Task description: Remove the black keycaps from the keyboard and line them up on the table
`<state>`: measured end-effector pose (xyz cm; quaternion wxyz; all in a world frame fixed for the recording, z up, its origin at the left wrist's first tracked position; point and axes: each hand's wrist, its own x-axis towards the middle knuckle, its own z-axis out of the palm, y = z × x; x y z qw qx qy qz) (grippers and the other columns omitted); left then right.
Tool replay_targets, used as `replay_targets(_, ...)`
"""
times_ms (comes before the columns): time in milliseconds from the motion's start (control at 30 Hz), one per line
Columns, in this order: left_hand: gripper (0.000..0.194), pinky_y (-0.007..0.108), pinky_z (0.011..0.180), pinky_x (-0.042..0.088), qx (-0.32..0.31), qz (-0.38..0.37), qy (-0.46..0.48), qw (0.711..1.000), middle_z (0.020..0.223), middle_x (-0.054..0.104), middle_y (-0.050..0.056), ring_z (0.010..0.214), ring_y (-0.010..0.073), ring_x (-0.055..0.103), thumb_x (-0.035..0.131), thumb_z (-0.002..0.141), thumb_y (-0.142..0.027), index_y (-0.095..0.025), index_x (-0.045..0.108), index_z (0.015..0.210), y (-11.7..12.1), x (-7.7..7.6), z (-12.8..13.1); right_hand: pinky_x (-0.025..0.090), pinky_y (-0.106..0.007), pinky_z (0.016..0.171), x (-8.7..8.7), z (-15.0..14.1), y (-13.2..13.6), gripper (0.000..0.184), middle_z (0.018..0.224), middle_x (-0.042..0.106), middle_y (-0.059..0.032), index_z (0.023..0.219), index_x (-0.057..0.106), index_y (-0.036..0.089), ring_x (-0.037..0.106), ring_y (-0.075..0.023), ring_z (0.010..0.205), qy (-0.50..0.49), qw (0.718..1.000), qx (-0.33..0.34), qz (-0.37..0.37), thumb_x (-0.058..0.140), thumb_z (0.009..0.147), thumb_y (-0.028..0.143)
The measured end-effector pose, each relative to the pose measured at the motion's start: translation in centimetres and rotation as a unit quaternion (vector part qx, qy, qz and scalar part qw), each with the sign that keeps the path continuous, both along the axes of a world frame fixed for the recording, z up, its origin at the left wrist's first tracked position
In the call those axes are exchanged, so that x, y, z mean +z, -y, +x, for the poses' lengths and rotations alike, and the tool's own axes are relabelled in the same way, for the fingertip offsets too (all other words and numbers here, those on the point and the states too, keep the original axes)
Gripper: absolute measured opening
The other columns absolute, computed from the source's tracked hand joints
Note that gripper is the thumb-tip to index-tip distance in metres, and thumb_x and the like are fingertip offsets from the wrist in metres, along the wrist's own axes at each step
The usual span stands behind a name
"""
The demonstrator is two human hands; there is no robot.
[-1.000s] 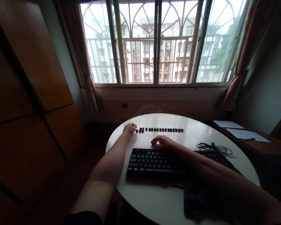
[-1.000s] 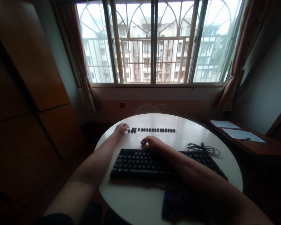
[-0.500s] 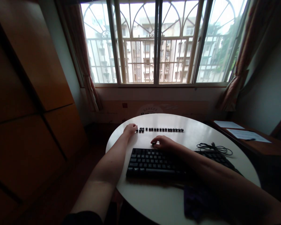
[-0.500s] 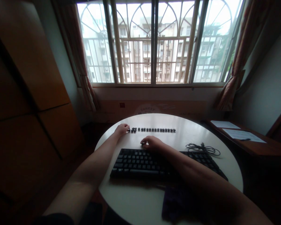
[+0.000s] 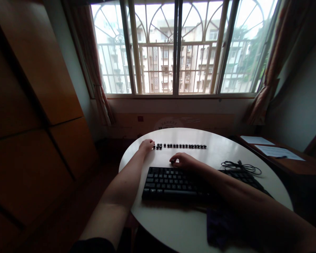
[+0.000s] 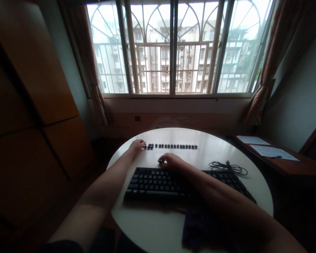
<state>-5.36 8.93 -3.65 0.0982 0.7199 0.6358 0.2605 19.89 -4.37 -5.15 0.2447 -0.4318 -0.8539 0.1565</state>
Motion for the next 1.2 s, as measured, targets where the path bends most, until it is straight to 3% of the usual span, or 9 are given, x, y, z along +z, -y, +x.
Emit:
replay_targets(867, 0.026, 0.024, 0.068, 0.042, 0.006, 0.016, 0.017, 1.000, 0.084, 0.074, 0.004, 0.080, 0.0169, 0.064, 0.052, 0.088, -0.030, -0.019, 0.075, 0.087, 0.1, 0.0, -0.1, 0.050, -0.026, 0.079, 0.0, 0.1, 0.2, 0.029, 0.097, 0.076, -0.0028, 0.103, 0.076, 0.021, 0.069, -0.0181, 0.086, 0.006, 1.000, -0.010, 0.006, 0.066, 0.076, 0.020)
replay_targets(1033, 0.027, 0.024, 0.070, 0.043, 0.034, 0.032, 0.030, 0.998, 0.085, 0.074, 0.005, 0.081, 0.0174, 0.064, 0.050, 0.088, -0.031, -0.019, 0.074, 0.088, 0.2, 0.1, -0.5, 0.050, -0.027, 0.080, 0.4, -0.1, 0.5, 0.027, 0.099, 0.076, -0.0027, 0.102, 0.076, 0.023, 0.069, -0.0199, 0.090, 0.046, 0.998, -0.036, 0.016, 0.066, 0.077, 0.022)
replay_targets(1200, 0.028, 0.026, 0.071, 0.043, 0.084, 0.040, 0.046, 0.995, 0.092, 0.074, 0.008, 0.084, 0.0195, 0.064, 0.049, 0.088, -0.033, -0.020, 0.073, 0.085, 0.0, -0.1, -1.3, 0.048, -0.032, 0.080, 1.7, -0.2, 0.6, 0.025, 0.103, 0.073, -0.0088, 0.097, 0.078, 0.021, 0.066, -0.0259, 0.095, 0.117, 0.989, -0.080, 0.041, 0.066, 0.076, 0.022)
